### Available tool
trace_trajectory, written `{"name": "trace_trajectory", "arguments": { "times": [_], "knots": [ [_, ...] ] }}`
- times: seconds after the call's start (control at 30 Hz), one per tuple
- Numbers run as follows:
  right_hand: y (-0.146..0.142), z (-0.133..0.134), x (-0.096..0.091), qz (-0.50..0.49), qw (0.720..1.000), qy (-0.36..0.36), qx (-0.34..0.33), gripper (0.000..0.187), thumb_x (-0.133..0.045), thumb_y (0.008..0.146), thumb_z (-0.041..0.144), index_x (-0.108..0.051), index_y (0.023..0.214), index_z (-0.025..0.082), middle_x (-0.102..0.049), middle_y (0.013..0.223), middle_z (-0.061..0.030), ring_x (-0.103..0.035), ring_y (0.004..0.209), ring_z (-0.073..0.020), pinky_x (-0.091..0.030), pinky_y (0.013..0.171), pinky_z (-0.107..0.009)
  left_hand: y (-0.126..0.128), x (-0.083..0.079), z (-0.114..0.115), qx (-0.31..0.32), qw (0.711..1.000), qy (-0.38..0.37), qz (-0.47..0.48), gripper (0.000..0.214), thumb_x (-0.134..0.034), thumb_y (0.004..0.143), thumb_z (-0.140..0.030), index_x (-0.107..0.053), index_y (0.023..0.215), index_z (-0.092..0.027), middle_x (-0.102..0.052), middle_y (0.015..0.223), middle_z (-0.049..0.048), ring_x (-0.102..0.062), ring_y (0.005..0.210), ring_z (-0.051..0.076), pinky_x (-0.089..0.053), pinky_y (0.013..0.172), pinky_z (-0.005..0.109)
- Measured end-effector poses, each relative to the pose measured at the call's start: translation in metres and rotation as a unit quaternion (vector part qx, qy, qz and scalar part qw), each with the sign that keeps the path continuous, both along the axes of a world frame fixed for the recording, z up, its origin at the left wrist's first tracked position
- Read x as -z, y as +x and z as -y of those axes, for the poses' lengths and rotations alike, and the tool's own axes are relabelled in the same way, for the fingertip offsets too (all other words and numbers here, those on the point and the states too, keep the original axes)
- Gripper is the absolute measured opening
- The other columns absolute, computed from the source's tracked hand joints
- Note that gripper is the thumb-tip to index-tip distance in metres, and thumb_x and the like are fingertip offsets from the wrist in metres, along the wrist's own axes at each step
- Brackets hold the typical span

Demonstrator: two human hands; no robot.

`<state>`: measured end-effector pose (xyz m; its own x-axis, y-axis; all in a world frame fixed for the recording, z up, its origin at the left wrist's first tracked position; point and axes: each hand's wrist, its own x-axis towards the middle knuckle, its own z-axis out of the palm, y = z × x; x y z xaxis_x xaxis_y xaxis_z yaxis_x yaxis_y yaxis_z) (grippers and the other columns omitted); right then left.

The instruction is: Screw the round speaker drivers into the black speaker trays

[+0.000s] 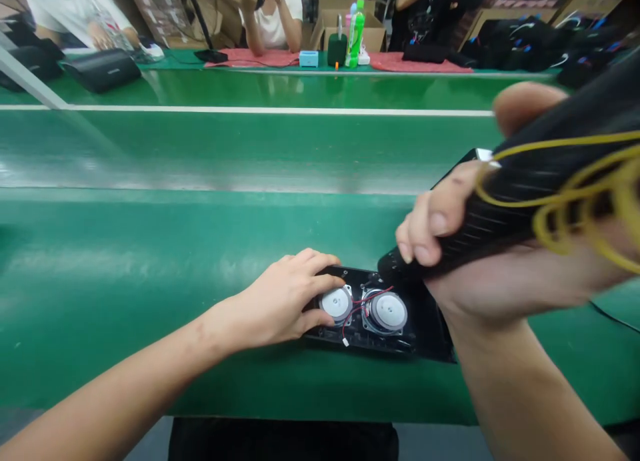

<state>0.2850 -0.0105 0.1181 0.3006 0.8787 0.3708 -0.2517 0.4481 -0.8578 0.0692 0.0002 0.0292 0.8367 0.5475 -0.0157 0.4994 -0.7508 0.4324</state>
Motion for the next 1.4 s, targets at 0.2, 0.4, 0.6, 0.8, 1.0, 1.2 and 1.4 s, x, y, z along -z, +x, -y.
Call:
{"name": "trace_trajectory", "arguments": {
  "times": [0.2, 0.4, 0.6, 0.8, 1.0, 1.2, 1.4],
  "knots": [
    [-0.011, -0.009, 0.029, 0.006, 0.998, 0.036, -0.060, 0.076, -0.071, 0.088, 0.092, -0.067, 0.113, 0.020, -0.056, 0.062, 0.0041, -0.050, 0.041, -0.0197, -0.042, 0.031, -0.031, 0.002, 0.000, -0.002, 0.002, 1.000, -0.002, 0.013, 0.044, -0.074, 0.100, -0.042, -0.068, 0.140, -0.024, -0.059, 0.152, 0.0096, -0.058, 0.132, 0.030, -0.057, 0.107, 0.051],
    [-0.015, -0.011, 0.036, -0.009, 0.999, 0.010, -0.048, 0.065, -0.080, 0.089, 0.082, -0.070, 0.109, 0.021, -0.051, 0.066, 0.0033, -0.051, 0.045, -0.0195, -0.040, 0.032, -0.032, 0.001, 0.002, -0.003, 0.006, 1.000, -0.006, 0.016, 0.047, -0.075, 0.099, -0.043, -0.069, 0.142, -0.025, -0.058, 0.153, 0.0102, -0.057, 0.133, 0.031, -0.057, 0.105, 0.052],
    [-0.018, -0.008, 0.036, -0.004, 0.998, -0.007, -0.056, 0.052, -0.071, 0.100, 0.076, -0.070, 0.110, 0.024, -0.053, 0.069, 0.0032, -0.048, 0.045, -0.0180, -0.039, 0.037, -0.033, 0.003, 0.001, -0.003, 0.006, 1.000, -0.011, 0.021, 0.046, -0.074, 0.099, -0.041, -0.069, 0.142, -0.024, -0.058, 0.151, 0.0102, -0.056, 0.132, 0.031, -0.057, 0.106, 0.052],
    [-0.015, -0.009, 0.039, 0.008, 0.997, 0.006, -0.077, 0.054, -0.064, 0.104, 0.077, -0.068, 0.114, 0.024, -0.053, 0.064, 0.0043, -0.047, 0.043, -0.0182, -0.039, 0.038, -0.032, 0.003, 0.000, -0.004, 0.007, 1.000, -0.014, 0.024, 0.046, -0.075, 0.099, -0.040, -0.069, 0.141, -0.024, -0.058, 0.152, 0.0105, -0.056, 0.132, 0.032, -0.057, 0.105, 0.053],
    [-0.016, -0.010, 0.046, 0.014, 0.995, 0.036, -0.089, 0.050, -0.075, 0.098, 0.075, -0.072, 0.113, 0.026, -0.055, 0.067, 0.0039, -0.047, 0.046, -0.0185, -0.041, 0.040, -0.033, 0.002, 0.000, -0.003, 0.008, 1.000, -0.009, 0.026, 0.044, -0.074, 0.099, -0.040, -0.071, 0.139, -0.022, -0.059, 0.151, 0.0111, -0.056, 0.134, 0.032, -0.057, 0.107, 0.054],
    [-0.020, -0.010, 0.048, 0.015, 0.996, 0.030, -0.084, 0.052, -0.077, 0.097, 0.075, -0.072, 0.114, 0.025, -0.056, 0.067, 0.0036, -0.049, 0.047, -0.0188, -0.040, 0.040, -0.033, 0.003, 0.000, -0.004, 0.007, 1.000, -0.002, 0.024, 0.045, -0.074, 0.099, -0.041, -0.071, 0.140, -0.022, -0.059, 0.151, 0.0112, -0.056, 0.133, 0.033, -0.058, 0.107, 0.055],
    [-0.019, -0.008, 0.055, -0.020, 0.992, 0.001, -0.122, 0.072, -0.087, 0.075, 0.086, -0.071, 0.107, 0.024, -0.054, 0.072, 0.0033, -0.049, 0.049, -0.0169, -0.039, 0.034, -0.029, 0.001, 0.002, -0.005, 0.019, 0.999, 0.002, 0.031, 0.045, -0.071, 0.100, -0.043, -0.071, 0.139, -0.021, -0.058, 0.152, 0.0128, -0.055, 0.137, 0.034, -0.054, 0.114, 0.056]
  ]
}}
